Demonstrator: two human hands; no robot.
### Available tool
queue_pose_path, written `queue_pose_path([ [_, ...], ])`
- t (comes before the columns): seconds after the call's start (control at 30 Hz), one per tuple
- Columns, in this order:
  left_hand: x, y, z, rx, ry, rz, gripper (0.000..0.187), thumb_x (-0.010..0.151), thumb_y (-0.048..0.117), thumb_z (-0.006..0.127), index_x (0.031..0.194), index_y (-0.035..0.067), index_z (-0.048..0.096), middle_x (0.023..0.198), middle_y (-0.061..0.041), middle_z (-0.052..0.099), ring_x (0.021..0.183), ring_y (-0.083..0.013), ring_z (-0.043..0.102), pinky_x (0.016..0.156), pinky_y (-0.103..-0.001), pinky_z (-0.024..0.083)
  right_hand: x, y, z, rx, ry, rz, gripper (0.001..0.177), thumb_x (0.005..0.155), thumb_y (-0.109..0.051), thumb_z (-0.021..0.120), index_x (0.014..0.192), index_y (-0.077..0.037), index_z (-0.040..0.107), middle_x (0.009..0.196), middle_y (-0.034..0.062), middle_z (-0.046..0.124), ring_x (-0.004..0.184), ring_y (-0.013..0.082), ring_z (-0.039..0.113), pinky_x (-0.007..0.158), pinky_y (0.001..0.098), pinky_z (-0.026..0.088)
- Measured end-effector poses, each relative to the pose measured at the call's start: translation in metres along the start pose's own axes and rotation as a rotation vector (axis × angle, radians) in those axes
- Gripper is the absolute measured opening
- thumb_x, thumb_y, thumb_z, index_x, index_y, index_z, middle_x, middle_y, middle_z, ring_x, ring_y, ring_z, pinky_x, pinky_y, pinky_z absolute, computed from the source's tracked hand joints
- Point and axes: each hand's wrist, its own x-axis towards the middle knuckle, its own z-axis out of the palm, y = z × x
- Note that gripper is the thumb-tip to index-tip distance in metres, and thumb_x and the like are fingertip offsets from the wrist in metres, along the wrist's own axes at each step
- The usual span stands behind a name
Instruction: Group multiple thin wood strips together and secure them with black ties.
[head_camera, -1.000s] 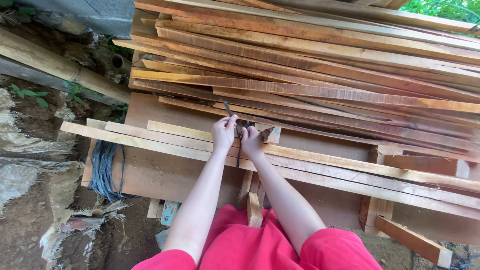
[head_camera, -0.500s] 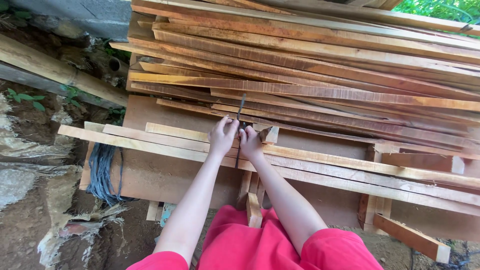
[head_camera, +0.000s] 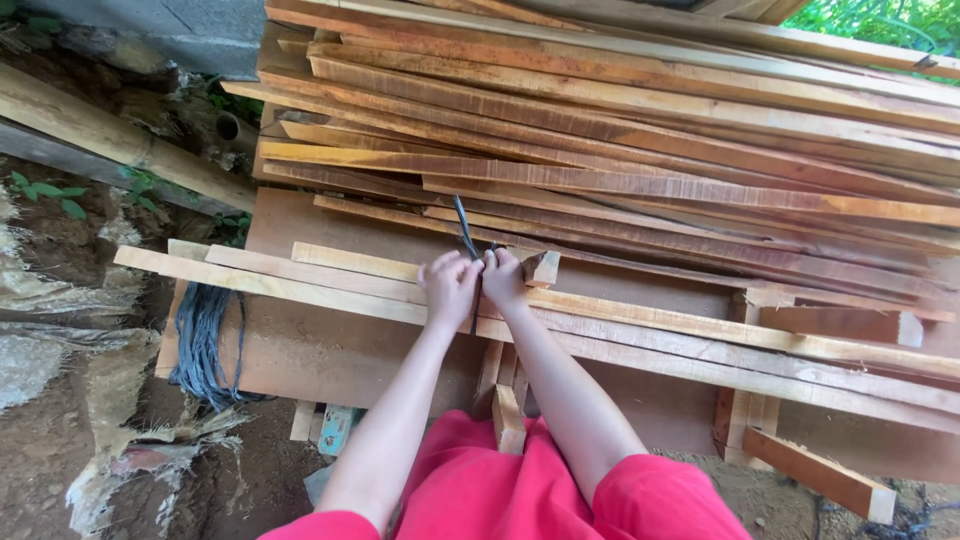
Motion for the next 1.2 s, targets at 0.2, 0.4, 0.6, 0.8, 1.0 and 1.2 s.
queue_pose_path([
  [0.2, -0.036, -0.012, -0.014, -0.117, -0.110, 0.149, 0.030, 0.108, 0.038, 0.054, 0.085, 0.022, 0.065, 0.094, 0.003, 0.072, 0.120, -0.0192, 0.061, 0.106, -0.049, 0.034, 0.079, 0.092, 0.064, -0.563, -0.040, -0.074, 0.029, 0.094, -0.032, 0.063, 0.069, -0.021, 0.072, 0.063, -0.0026, 0.071, 0.067, 0.0162, 0.076, 0.062, 0.0296, 0.059],
  [0.4, -0.040, 0.012, -0.036, -0.025, -0.219, 0.240, 0.028, 0.109, 0.033, 0.046, 0.088, 0.020, 0.059, 0.089, 0.000, 0.064, 0.113, -0.0237, 0.060, 0.096, -0.045, 0.040, 0.081, 0.079, 0.071, -0.568, -0.151, 0.065, 0.035, 0.096, -0.038, 0.052, 0.085, -0.016, 0.078, 0.079, 0.0080, 0.078, 0.086, 0.0268, 0.079, 0.077, 0.0404, 0.063],
  [0.6, -0.039, 0.007, -0.033, 0.136, -0.221, 0.436, 0.021, 0.106, 0.033, 0.053, 0.091, 0.019, 0.061, 0.094, -0.002, 0.064, 0.118, -0.0217, 0.058, 0.100, -0.044, 0.037, 0.105, 0.111, 0.089, -0.461, -0.117, 0.132, 0.031, 0.093, -0.041, 0.052, 0.087, -0.020, 0.074, 0.083, 0.0032, 0.077, 0.093, 0.0254, 0.077, 0.081, 0.0399, 0.062],
  [0.8, -0.034, 0.013, -0.052, 0.263, -0.271, 0.651, 0.014, 0.100, 0.024, 0.054, 0.092, 0.016, 0.062, 0.098, -0.005, 0.067, 0.119, -0.0188, 0.061, 0.113, -0.045, 0.032, 0.121, 0.136, 0.104, -0.517, -0.155, 0.130, 0.040, 0.091, -0.046, 0.052, 0.095, -0.016, 0.079, 0.093, 0.0104, 0.079, 0.103, 0.0305, 0.075, 0.091, 0.0466, 0.060],
  [1.0, -0.033, 0.009, -0.046, 0.295, -0.323, 0.667, 0.013, 0.099, 0.021, 0.055, 0.096, 0.013, 0.065, 0.104, -0.007, 0.069, 0.123, -0.0203, 0.061, 0.118, -0.048, 0.029, 0.110, 0.106, 0.078, -0.464, -0.300, 0.188, 0.046, 0.093, -0.044, 0.048, 0.101, -0.012, 0.079, 0.106, 0.0124, 0.079, 0.113, 0.0315, 0.072, 0.097, 0.0460, 0.056],
  [1.2, -0.032, 0.006, -0.053, 0.095, -0.316, 0.526, 0.021, 0.103, 0.029, 0.058, 0.093, 0.012, 0.065, 0.100, -0.005, 0.068, 0.127, -0.0223, 0.060, 0.119, -0.051, 0.030, 0.109, 0.080, 0.063, -0.283, -0.318, 0.249, 0.044, 0.090, -0.038, 0.055, 0.106, -0.003, 0.078, 0.113, 0.0180, 0.076, 0.119, 0.0338, 0.068, 0.102, 0.0443, 0.053],
])
